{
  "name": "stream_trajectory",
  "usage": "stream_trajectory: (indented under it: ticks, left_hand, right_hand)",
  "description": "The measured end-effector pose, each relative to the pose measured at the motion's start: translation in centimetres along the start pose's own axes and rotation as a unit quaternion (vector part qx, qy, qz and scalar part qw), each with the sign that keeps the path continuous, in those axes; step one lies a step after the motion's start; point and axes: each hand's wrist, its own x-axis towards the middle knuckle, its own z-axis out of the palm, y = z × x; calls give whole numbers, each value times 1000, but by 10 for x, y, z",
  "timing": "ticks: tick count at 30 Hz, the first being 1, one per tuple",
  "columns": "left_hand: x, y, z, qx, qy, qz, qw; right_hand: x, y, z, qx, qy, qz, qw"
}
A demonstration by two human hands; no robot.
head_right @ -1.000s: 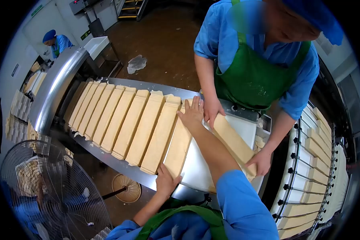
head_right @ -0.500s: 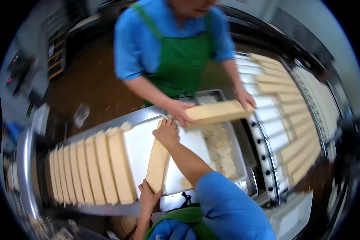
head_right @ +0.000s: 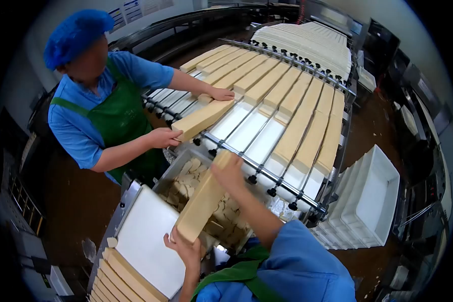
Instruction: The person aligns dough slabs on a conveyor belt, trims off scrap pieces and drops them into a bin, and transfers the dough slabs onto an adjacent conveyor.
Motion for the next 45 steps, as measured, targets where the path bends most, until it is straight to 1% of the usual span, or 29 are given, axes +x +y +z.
stream_trajectory:
  ticks: [1, 3, 4, 6, 8, 9, 11, 13, 15, 19, 21, 23, 25, 27, 28, 30, 31, 33, 34, 35, 36, 37, 38, 39, 40, 41, 43, 44, 45]
  left_hand:
    - [7, 15, 13, 2, -3, 6, 1000]
    - [23, 45, 41, -99, -18, 72, 992]
    - [32, 67, 50, -30, -24, 104, 994]
    - [46, 98, 70, -50, -53, 116, 991]
    - [58, 117, 87, -111, -99, 114, 982]
    - [63, 125, 95, -105, -98, 114, 983]
    - [70, 140, 107, -153, -181, 94, 967]
    - [76, 142, 125, -153, -169, 112, 967]
    - [82, 143, 136, -132, -192, 93, 968]
    - [90, 145, 156, -108, -185, 84, 973]
    - [91, 147, 169, -143, -192, 57, 969]
    - [94, 148, 180, -167, -195, 58, 965]
    - [97, 159, 183, -144, -193, 58, 969]
    - [100, 164, 187, -62, -175, 123, 975]
    - [101, 164, 191, -60, -172, 123, 975]
    - [104, 161, 207, -78, -189, 100, 974]
    - [107, 157, 217, -76, -185, 101, 975]
    - [113, 152, 236, -133, -209, 109, 963]
    - [115, 155, 236, -142, -206, 114, 961]
    - [114, 154, 237, -141, -195, 114, 964]
    - [112, 149, 238, -187, -221, 82, 954]
    - [112, 147, 237, -233, -239, 49, 941]
    - [108, 161, 226, -312, -252, -41, 915]
    - [107, 131, 239, -205, -176, 87, 959]
    - [104, 141, 224, -208, -185, 25, 960]
    - [101, 153, 207, -216, -190, -33, 957]
    - [93, 139, 202, -242, -121, -34, 962]
    - [91, 140, 189, -234, -126, -82, 961]
    - [87, 129, 187, -236, -91, -88, 963]
  right_hand:
    - [19, 7, -25, -13, 21, 9, 1000]
    - [65, 39, -56, -44, 74, 4, 996]
    - [80, 40, -76, -79, 63, 30, 994]
    - [116, 48, -108, -109, 51, 57, 991]
    - [160, 66, -126, -329, -34, 58, 942]
    - [183, 82, -129, -325, -37, 57, 943]
    - [223, 108, -129, -358, 2, -3, 934]
    - [243, 105, -141, -367, -29, 9, 930]
    - [258, 107, -147, -332, -77, 40, 939]
    - [272, 117, -143, -319, -87, 47, 943]
    - [277, 126, -138, -336, 38, 13, 941]
    - [280, 123, -149, -344, 6, 16, 939]
    - [285, 121, -155, -350, -23, 17, 936]
    - [287, 129, -154, -353, 7, -8, 936]
    - [287, 131, -155, -350, 6, -11, 937]
    - [286, 131, -156, -347, 69, -22, 935]
    - [279, 127, -154, -344, 68, -26, 936]
    - [258, 123, -148, -287, 198, -164, 923]
    - [247, 120, -141, -264, 221, -243, 907]
    - [233, 119, -133, -216, 177, -286, 917]
    - [212, 108, -130, -165, 128, -331, 920]
    - [188, 99, -126, -118, 54, -344, 930]
    - [167, 92, -124, -77, -31, -374, 924]
    - [147, 86, -119, -54, -69, -410, 908]
    - [134, 83, -116, -44, -98, -476, 873]
    - [122, 80, -114, -80, -130, -490, 858]
    - [110, 87, -101, -173, -108, -477, 855]
    - [115, 100, -91, -209, -90, -481, 847]
    - [118, 103, -88, -189, -94, -463, 861]
